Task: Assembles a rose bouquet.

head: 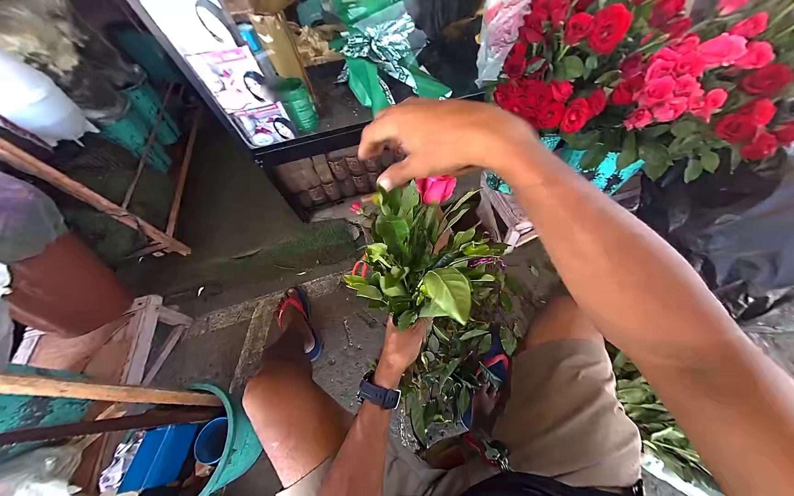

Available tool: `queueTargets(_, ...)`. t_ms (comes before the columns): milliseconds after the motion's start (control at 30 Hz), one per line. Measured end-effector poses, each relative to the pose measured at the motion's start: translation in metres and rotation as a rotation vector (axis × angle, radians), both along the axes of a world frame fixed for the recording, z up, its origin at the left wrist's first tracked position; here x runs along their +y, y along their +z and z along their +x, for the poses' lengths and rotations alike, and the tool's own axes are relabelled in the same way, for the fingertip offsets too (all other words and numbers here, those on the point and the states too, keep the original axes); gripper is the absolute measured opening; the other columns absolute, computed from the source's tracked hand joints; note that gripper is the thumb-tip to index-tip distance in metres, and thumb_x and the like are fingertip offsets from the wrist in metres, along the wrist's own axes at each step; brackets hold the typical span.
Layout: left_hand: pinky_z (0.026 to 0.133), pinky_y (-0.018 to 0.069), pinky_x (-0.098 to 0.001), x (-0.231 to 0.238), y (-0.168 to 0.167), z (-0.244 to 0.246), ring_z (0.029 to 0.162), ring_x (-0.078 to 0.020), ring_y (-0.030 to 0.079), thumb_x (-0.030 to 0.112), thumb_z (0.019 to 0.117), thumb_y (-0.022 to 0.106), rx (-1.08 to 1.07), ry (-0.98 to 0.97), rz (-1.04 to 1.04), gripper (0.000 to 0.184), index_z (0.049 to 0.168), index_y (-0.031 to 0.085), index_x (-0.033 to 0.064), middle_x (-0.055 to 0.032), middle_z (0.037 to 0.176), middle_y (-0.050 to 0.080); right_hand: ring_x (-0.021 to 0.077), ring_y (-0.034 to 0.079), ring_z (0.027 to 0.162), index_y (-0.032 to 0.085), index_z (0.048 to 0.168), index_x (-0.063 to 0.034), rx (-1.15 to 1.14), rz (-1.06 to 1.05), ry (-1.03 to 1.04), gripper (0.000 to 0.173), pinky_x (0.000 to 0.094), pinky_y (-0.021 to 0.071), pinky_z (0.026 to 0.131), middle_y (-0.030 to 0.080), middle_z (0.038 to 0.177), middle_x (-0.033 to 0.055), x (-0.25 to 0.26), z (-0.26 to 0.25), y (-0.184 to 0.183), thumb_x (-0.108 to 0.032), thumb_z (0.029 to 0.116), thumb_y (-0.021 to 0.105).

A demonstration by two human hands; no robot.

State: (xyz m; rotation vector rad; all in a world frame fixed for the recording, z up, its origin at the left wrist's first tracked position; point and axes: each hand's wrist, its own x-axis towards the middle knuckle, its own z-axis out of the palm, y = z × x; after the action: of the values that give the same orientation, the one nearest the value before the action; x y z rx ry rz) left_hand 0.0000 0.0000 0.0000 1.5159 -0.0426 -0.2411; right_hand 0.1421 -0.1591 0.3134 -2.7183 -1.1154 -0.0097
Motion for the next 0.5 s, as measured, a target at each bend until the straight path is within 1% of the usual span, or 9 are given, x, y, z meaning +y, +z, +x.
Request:
queueTargets(67,0.053,0.0512,-0.0270,-0.001,0.001,0.001,0.051,-0.0116,0.054,0.012,0.0950,0.071,0.010,-0.013,-0.048,0.015,0.104,0.067,0.0015,-0.0023,0.062,0.059,0.0147,0.064,0.116,0.066,0.130,-0.0119,-0.078,0.291,-0.038,0.041,0.0384,0.0528,0.103,0.068,0.125,0.0043,-0.029,-0.023,0.011,-0.040,0.0996,0.065)
queueTargets(133,0.052,0.0492,-0.0257,-0.001,0.004,0.000,0.050,-0.0109,0.053,0.015,0.0958,0.072,0.033,-0.019,-0.066,0.013,0.096,0.069,0.0028,-0.0017,0.059,0.057,0.0110,0.067,0.110,0.066,0.126,-0.0088,-0.139,0.570,-0.087,0.035,0.0323,0.0578,0.096,0.070,0.120,0.0035,-0.053,-0.043,0.008,-0.035,0.1023,0.061)
queueTargets(200,0.053,0.0491,-0.0249,-0.001,0.006,0.000,0.050,-0.0102,0.052,0.017,0.0968,0.071,0.049,-0.026,-0.071,0.014,0.093,0.070,0.0037,-0.0012,0.059,0.057,0.0116,0.069,0.101,0.067,0.122,-0.0070,-0.133,0.743,-0.140,0.032,0.0303,0.0602,0.086,0.070,0.114,0.0044,-0.070,-0.057,-0.006,-0.031,0.1014,0.063)
queueTargets(267,0.053,0.0480,-0.0242,-0.002,0.006,-0.001,0.050,-0.0094,0.051,0.017,0.0974,0.071,0.057,-0.034,-0.067,0.016,0.088,0.070,0.0042,-0.0008,0.058,0.057,0.0154,0.069,0.106,0.063,0.130,-0.0083,0.008,0.716,-0.231,0.045,0.0350,0.0598,0.090,0.068,0.121,0.0073,-0.075,-0.064,-0.024,-0.037,0.0960,0.069)
queueTargets(333,0.053,0.0478,-0.0241,-0.004,0.006,-0.002,0.050,-0.0093,0.051,0.016,0.0971,0.071,0.051,-0.049,-0.066,0.015,0.088,0.070,0.0040,-0.0004,0.058,0.056,0.0200,0.068,0.109,0.053,0.144,-0.0116,0.202,0.671,-0.282,0.068,0.0402,0.0591,0.092,0.066,0.126,0.0109,-0.068,-0.059,-0.045,-0.041,0.0877,0.078)
queueTargets(400,0.053,0.0481,-0.0240,-0.007,0.004,-0.002,0.050,-0.0095,0.052,0.015,0.0962,0.072,0.047,-0.055,-0.060,0.014,0.089,0.070,0.0034,-0.0004,0.058,0.056,0.0234,0.068,0.111,0.043,0.152,-0.0145,0.340,0.660,-0.289,0.087,0.0445,0.0596,0.093,0.064,0.130,0.0137,-0.056,-0.048,-0.064,-0.037,0.0803,0.086)
queueTargets(433,0.053,0.0479,-0.0242,-0.008,0.003,-0.003,0.050,-0.0095,0.052,0.014,0.0957,0.072,0.046,-0.054,-0.060,0.013,0.090,0.070,0.0032,-0.0006,0.058,0.056,0.0239,0.066,0.113,0.043,0.152,-0.0146,0.370,0.649,-0.273,0.087,0.0459,0.0577,0.095,0.063,0.133,0.0139,-0.051,-0.041,-0.072,-0.032,0.0796,0.088)
queueTargets(467,0.053,0.0478,-0.0246,-0.009,0.002,-0.003,0.050,-0.0098,0.051,0.014,0.0950,0.073,0.046,-0.050,-0.069,0.012,0.091,0.069,0.0028,-0.0010,0.058,0.056,0.0226,0.066,0.114,0.047,0.148,-0.0130,0.377,0.647,-0.244,0.080,0.0447,0.0566,0.097,0.062,0.134,0.0129,-0.047,-0.034,-0.077,-0.026,0.0809,0.088)
queueTargets(500,0.052,0.0480,-0.0249,-0.010,0.001,-0.004,0.049,-0.0102,0.051,0.013,0.0938,0.074,0.047,-0.042,-0.085,0.012,0.095,0.069,0.0022,-0.0016,0.059,0.056,0.0201,0.067,0.112,0.053,0.141,-0.0107,0.380,0.669,-0.216,0.068,0.0410,0.0581,0.095,0.065,0.129,0.0117,-0.044,-0.030,-0.081,-0.019,0.0820,0.087)
